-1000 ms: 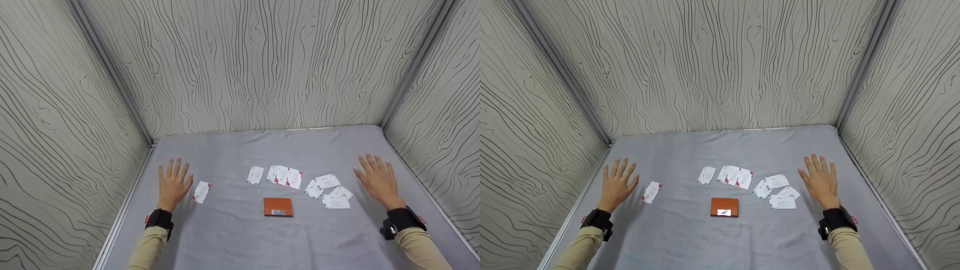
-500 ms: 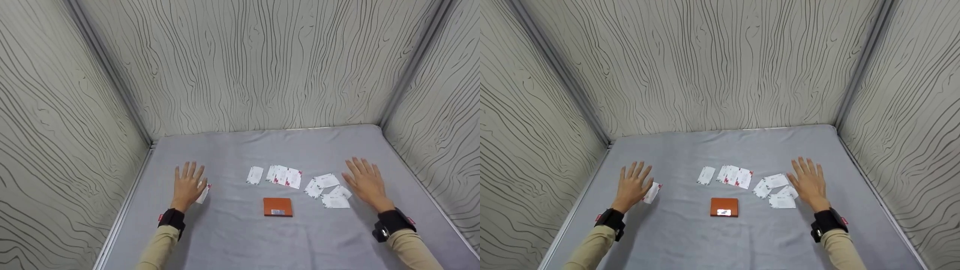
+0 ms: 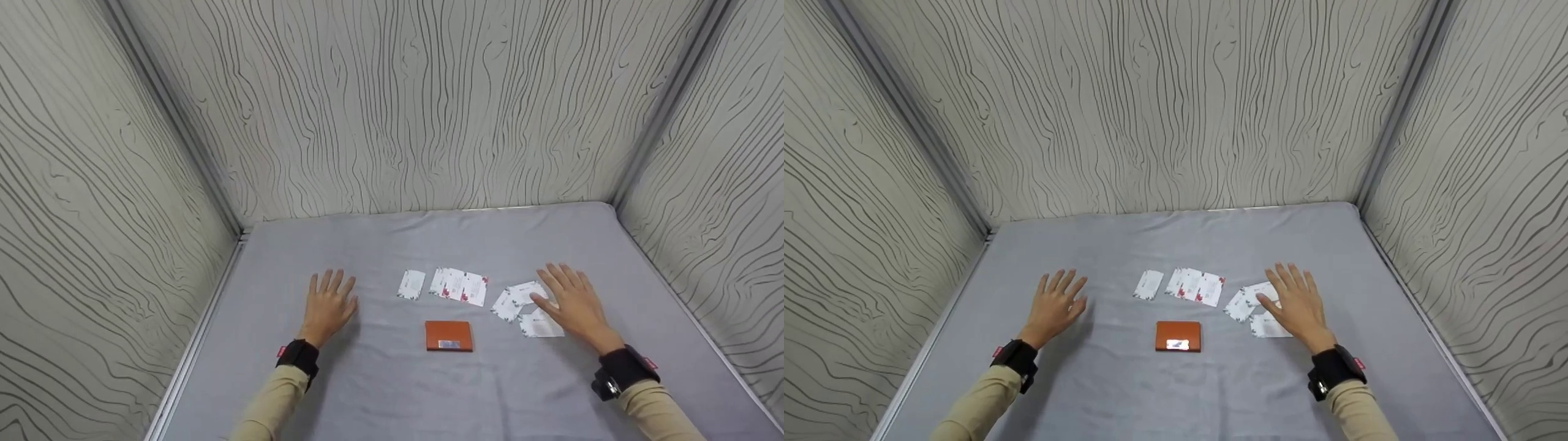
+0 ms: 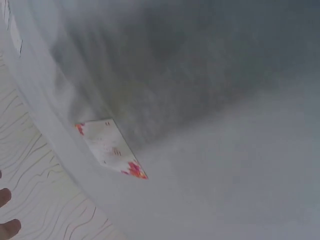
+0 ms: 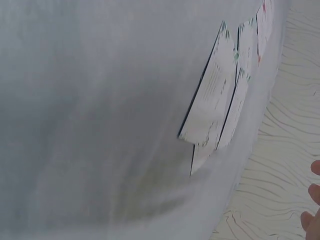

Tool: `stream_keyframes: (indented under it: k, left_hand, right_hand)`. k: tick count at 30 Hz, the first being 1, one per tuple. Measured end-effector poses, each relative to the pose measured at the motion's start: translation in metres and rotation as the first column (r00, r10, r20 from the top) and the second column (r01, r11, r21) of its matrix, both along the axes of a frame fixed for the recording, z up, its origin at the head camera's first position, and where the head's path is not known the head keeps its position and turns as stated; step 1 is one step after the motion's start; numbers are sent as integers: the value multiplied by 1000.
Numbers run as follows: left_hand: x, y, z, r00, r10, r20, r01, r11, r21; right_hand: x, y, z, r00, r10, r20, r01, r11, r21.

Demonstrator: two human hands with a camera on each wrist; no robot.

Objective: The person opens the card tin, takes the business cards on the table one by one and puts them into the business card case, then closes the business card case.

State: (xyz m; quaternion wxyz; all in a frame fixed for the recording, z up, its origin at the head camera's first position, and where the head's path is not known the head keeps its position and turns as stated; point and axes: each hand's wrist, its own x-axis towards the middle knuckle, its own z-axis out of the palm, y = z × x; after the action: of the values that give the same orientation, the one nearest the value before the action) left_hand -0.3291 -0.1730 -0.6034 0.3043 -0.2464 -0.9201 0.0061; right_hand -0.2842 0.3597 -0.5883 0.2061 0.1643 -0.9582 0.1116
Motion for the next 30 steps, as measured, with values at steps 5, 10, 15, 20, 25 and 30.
stream_keyframes:
  k: [5,10,15,20,25,30]
  left_hand:
    - [0,12,-3,1000,-20,9,20,1000,1]
    - [-1,24,-5,1000,-13,18,13,1000,-8]
    - [0,38,-10,999,-32,43,32,999,12]
    - [3,52,-14,997,-51,64,48,998,45]
    - [7,67,-14,995,-94,44,91,993,70]
    - [8,80,-16,989,-150,15,148,987,63]
  right_hand:
    - [2,-11,-4,999,46,-18,-46,999,-8]
    - [6,-20,-9,998,59,21,-59,998,-20]
    - [9,-30,-16,996,71,50,-70,997,-21]
    - [9,-43,-23,990,140,21,-140,990,-29]
    - [10,-55,-26,976,214,-43,-216,974,-62]
    - [13,-68,-28,961,273,-32,-275,959,-72]
